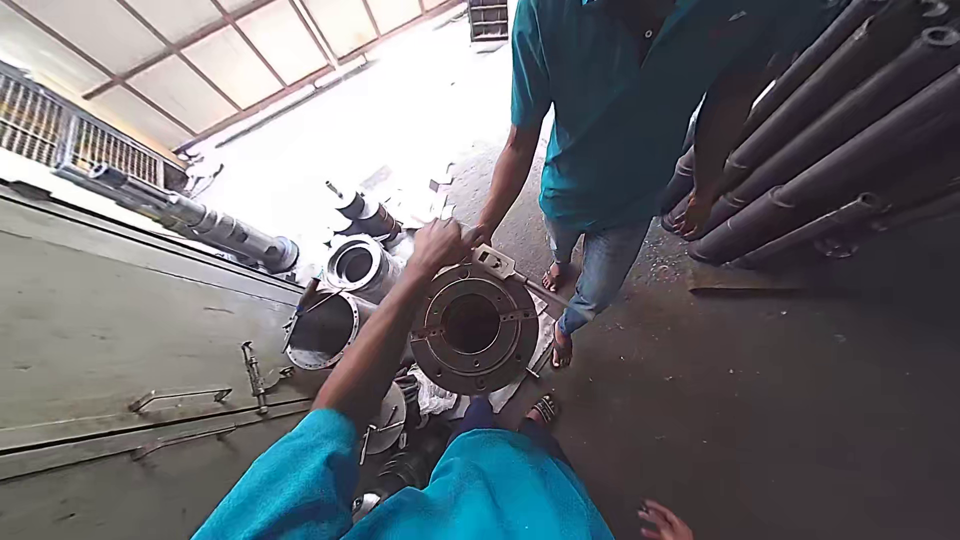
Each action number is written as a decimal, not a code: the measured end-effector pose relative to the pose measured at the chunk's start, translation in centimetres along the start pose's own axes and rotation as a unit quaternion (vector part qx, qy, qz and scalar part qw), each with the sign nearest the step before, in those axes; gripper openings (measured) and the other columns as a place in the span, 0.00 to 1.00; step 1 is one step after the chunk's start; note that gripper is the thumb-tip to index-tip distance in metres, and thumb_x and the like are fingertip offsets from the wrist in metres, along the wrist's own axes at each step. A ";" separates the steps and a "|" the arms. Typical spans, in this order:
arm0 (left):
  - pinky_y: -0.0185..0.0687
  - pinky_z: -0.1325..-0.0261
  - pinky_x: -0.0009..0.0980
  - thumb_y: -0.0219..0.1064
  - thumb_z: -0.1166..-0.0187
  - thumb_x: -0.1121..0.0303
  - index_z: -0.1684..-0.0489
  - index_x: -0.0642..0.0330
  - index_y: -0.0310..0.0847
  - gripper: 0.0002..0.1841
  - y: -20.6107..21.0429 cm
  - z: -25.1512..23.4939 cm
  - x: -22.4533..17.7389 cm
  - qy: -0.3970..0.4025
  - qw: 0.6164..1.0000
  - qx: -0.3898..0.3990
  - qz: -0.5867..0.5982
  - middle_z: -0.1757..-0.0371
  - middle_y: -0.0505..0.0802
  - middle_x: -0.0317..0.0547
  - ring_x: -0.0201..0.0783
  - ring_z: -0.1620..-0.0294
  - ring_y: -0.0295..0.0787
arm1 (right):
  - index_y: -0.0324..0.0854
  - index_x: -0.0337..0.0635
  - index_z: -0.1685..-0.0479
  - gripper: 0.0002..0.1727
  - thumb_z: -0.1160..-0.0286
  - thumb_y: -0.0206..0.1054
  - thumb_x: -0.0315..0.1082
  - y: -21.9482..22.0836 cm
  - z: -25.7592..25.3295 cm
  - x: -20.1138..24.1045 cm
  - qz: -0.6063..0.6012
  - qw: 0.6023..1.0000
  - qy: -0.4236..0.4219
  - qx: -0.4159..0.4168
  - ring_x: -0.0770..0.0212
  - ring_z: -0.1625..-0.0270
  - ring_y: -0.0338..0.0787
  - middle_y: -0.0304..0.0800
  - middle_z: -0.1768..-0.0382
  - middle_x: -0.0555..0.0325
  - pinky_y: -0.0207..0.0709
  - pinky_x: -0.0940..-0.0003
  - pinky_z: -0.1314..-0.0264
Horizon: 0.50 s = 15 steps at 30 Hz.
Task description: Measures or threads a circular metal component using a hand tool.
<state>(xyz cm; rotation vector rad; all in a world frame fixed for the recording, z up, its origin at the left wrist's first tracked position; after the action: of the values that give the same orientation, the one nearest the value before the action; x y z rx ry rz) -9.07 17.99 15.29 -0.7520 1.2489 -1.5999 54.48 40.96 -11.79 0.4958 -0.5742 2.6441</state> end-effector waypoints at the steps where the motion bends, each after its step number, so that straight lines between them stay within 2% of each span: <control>1: 0.79 0.47 0.68 0.48 0.13 0.37 0.59 0.69 0.85 0.37 -0.1 -0.8 -2.8 -0.010 1.000 -0.012 0.025 0.51 0.91 0.67 0.66 0.41 0.88 | 0.74 0.30 0.24 0.20 0.08 0.53 0.31 0.4 -0.8 0.3 -0.020 1.000 -0.016 0.004 0.52 0.55 0.91 0.89 0.41 0.35 0.83 0.56 0.56; 3: 0.83 0.45 0.64 0.61 0.17 0.44 0.41 0.63 0.84 0.28 0.7 -2.2 -7.8 0.029 0.993 -0.071 0.090 0.47 0.92 0.63 0.63 0.42 0.90 | 0.75 0.33 0.25 0.20 0.07 0.53 0.33 1.9 -2.3 2.2 -0.055 0.998 -0.033 0.009 0.56 0.58 0.91 0.91 0.44 0.40 0.82 0.60 0.60; 4: 0.85 0.45 0.61 0.66 0.21 0.48 0.31 0.57 0.80 0.27 1.7 -2.3 -10.1 0.083 0.986 -0.090 0.113 0.45 0.92 0.58 0.59 0.43 0.91 | 0.76 0.33 0.26 0.19 0.07 0.52 0.33 2.7 -2.5 3.2 -0.067 0.997 -0.041 0.011 0.57 0.60 0.91 0.91 0.45 0.41 0.82 0.62 0.62; 5: 0.86 0.44 0.58 0.70 0.24 0.52 0.27 0.56 0.77 0.28 3.4 -1.6 -12.5 0.160 0.974 -0.091 0.130 0.43 0.92 0.56 0.56 0.44 0.91 | 0.76 0.33 0.26 0.19 0.07 0.52 0.32 3.3 -2.4 3.7 -0.072 0.996 -0.043 0.016 0.58 0.60 0.91 0.92 0.45 0.42 0.82 0.63 0.62; 7: 0.87 0.46 0.56 0.74 0.27 0.54 0.29 0.55 0.78 0.28 6.3 2.0 -16.2 0.322 0.934 -0.077 0.132 0.43 0.92 0.53 0.53 0.46 0.92 | 0.77 0.34 0.28 0.19 0.08 0.52 0.32 4.1 -2.2 3.9 -0.086 0.995 -0.041 0.022 0.57 0.59 0.91 0.93 0.45 0.43 0.81 0.62 0.62; 9: 0.86 0.48 0.56 0.75 0.27 0.50 0.35 0.57 0.82 0.27 7.9 7.8 -16.8 0.442 0.889 -0.041 0.114 0.52 0.94 0.51 0.52 0.52 0.92 | 0.78 0.35 0.29 0.18 0.08 0.53 0.32 4.5 -2.3 3.1 -0.108 0.993 -0.034 0.013 0.59 0.61 0.93 0.94 0.47 0.45 0.82 0.65 0.65; 10: 0.86 0.53 0.56 0.73 0.26 0.47 0.42 0.56 0.85 0.24 8.4 10.9 -15.7 0.472 0.875 -0.004 0.108 0.61 0.94 0.49 0.51 0.58 0.92 | 0.78 0.35 0.29 0.18 0.08 0.53 0.32 4.5 -2.1 2.1 -0.127 0.992 -0.024 0.006 0.60 0.62 0.92 0.94 0.47 0.45 0.81 0.66 0.66; 11: 0.85 0.56 0.54 0.67 0.21 0.44 0.48 0.53 0.87 0.22 8.6 13.4 -13.6 0.477 0.872 0.048 0.097 0.66 0.93 0.44 0.47 0.62 0.92 | 0.78 0.34 0.29 0.18 0.08 0.53 0.32 4.7 -1.8 0.8 -0.150 0.989 -0.015 -0.002 0.61 0.63 0.92 0.94 0.48 0.45 0.81 0.67 0.67; 13: 0.84 0.57 0.56 0.56 0.17 0.36 0.51 0.52 0.90 0.28 7.9 15.6 -7.5 0.390 0.907 0.147 0.061 0.66 0.93 0.46 0.48 0.62 0.92 | 0.78 0.33 0.31 0.18 0.09 0.53 0.31 4.9 -1.0 -2.2 -0.205 0.978 0.012 -0.031 0.62 0.67 0.91 0.94 0.50 0.45 0.80 0.69 0.70; 14: 0.85 0.55 0.60 0.57 0.16 0.38 0.52 0.54 0.91 0.29 6.7 15.1 -4.1 0.319 0.934 0.156 0.045 0.64 0.94 0.50 0.52 0.60 0.93 | 0.78 0.33 0.31 0.17 0.09 0.52 0.31 5.1 -0.6 -3.7 -0.229 0.972 0.030 -0.045 0.63 0.68 0.90 0.94 0.51 0.45 0.79 0.70 0.72; 15: 0.84 0.57 0.63 0.57 0.15 0.40 0.56 0.57 0.91 0.27 5.3 13.6 -0.7 0.240 0.962 0.128 0.026 0.67 0.93 0.53 0.56 0.62 0.92 | 0.78 0.33 0.31 0.18 0.08 0.51 0.31 5.3 -0.3 -5.1 -0.246 0.967 0.048 -0.054 0.64 0.69 0.89 0.94 0.51 0.45 0.78 0.71 0.72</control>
<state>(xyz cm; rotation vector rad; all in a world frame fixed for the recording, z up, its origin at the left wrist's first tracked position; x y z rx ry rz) 4.72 13.32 14.29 -0.1671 1.3428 -1.9217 56.44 35.19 -15.84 0.4122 -0.4872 2.1395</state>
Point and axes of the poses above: each hand's wrist, its own z-axis away from the middle knuckle, its own y-axis out of the palm, x = y × z, the point moved 4 cm from there along -z, towards the middle knuckle
